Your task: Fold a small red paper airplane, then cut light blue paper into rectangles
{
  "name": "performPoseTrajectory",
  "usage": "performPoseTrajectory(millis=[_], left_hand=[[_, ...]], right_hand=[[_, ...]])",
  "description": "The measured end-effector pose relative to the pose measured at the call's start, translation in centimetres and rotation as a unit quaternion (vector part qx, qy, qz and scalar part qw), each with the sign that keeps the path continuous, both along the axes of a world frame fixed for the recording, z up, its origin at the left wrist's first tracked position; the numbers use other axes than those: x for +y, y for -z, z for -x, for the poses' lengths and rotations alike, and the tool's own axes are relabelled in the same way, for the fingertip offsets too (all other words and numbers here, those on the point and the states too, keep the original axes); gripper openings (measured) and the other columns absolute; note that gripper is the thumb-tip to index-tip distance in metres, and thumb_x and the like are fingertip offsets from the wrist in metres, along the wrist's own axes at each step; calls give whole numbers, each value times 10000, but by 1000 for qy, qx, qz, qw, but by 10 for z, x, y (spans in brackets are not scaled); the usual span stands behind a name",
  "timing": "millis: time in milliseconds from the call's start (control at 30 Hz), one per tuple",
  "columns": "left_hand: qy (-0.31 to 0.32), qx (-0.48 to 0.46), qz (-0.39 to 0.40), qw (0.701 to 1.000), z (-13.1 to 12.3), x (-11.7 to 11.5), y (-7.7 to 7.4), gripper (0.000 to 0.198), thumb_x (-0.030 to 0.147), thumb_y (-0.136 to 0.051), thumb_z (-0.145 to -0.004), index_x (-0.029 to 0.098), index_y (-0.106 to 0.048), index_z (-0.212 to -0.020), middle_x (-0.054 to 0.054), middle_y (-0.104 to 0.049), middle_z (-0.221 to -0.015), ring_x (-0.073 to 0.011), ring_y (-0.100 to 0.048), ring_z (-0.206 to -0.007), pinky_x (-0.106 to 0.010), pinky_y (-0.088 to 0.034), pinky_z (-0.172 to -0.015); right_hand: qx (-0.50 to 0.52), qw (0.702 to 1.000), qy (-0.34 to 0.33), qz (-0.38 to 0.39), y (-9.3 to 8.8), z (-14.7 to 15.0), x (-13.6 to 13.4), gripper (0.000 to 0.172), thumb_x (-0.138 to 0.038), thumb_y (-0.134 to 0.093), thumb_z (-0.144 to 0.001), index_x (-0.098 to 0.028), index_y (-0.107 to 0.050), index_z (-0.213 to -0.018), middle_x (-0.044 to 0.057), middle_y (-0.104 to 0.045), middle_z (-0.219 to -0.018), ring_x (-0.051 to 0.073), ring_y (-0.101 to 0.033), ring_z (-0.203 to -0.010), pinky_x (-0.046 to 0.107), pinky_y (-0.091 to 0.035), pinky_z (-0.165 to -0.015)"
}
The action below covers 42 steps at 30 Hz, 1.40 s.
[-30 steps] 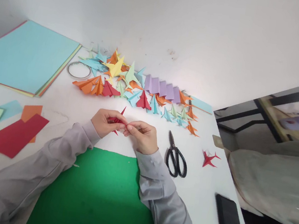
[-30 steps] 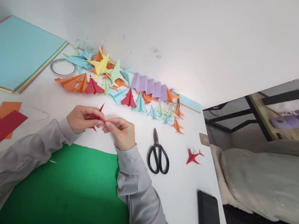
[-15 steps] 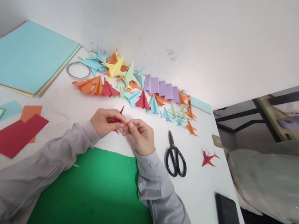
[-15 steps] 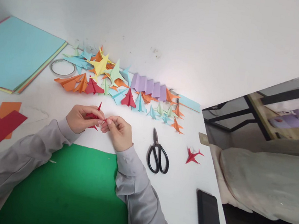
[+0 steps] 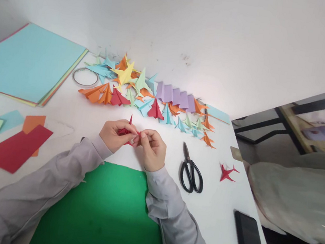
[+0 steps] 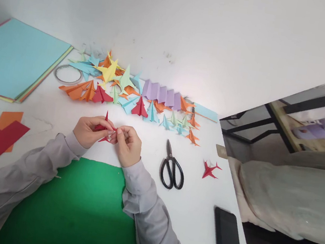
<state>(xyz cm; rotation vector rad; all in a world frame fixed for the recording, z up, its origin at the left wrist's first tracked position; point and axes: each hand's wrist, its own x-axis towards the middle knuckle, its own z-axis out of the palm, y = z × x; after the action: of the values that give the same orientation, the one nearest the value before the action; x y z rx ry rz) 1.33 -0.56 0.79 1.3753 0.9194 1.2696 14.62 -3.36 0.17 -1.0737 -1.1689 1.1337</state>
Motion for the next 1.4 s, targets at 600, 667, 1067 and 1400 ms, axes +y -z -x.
performPoseTrajectory(millis=[600, 667, 1067, 1400], left_hand=[[-10, 2, -5, 1000, -6, -6, 0, 40, 130, -656, -625, 165, -673, -617, -62, -678, -764, -144, -620, -694, -274, -515, -639], [-16, -2, 6, 1000, -7, -6, 0, 22, 143, -656, -627, 157, -672, -625, -67, -673, -763, -144, -613, -673, -271, -511, -601], [-50, 6, 23, 998, -8, -6, -3, 19, 147, -651, -629, 159, -662, -620, -24, -631, -645, -122, -578, -605, -254, -487, -575], [-42, 8, 35, 998, -6, -6, -1, 12, 153, -652, -631, 155, -662, -626, -35, -631, -668, -130, -574, -615, -265, -491, -567]], right_hand=[[-42, 997, 57, 21, 6, 5, 2, 284, -479, -524, -806, -212, -450, -741, -85, -470, -457, 81, -419, -375, 218, -358, -404], [-49, 996, 68, 18, 5, 5, 2, 256, -445, -534, -809, -207, -469, -739, -77, -487, -461, 84, -439, -385, 219, -372, -414], [-78, 994, 70, -6, 6, 5, -6, 172, -376, -542, -819, -205, -558, -811, -7, -624, -618, 124, -579, -523, 265, -483, -524], [-71, 996, 57, -14, 5, 4, -7, 138, -342, -543, -824, -205, -564, -824, -12, -623, -615, 121, -575, -511, 261, -475, -521]])
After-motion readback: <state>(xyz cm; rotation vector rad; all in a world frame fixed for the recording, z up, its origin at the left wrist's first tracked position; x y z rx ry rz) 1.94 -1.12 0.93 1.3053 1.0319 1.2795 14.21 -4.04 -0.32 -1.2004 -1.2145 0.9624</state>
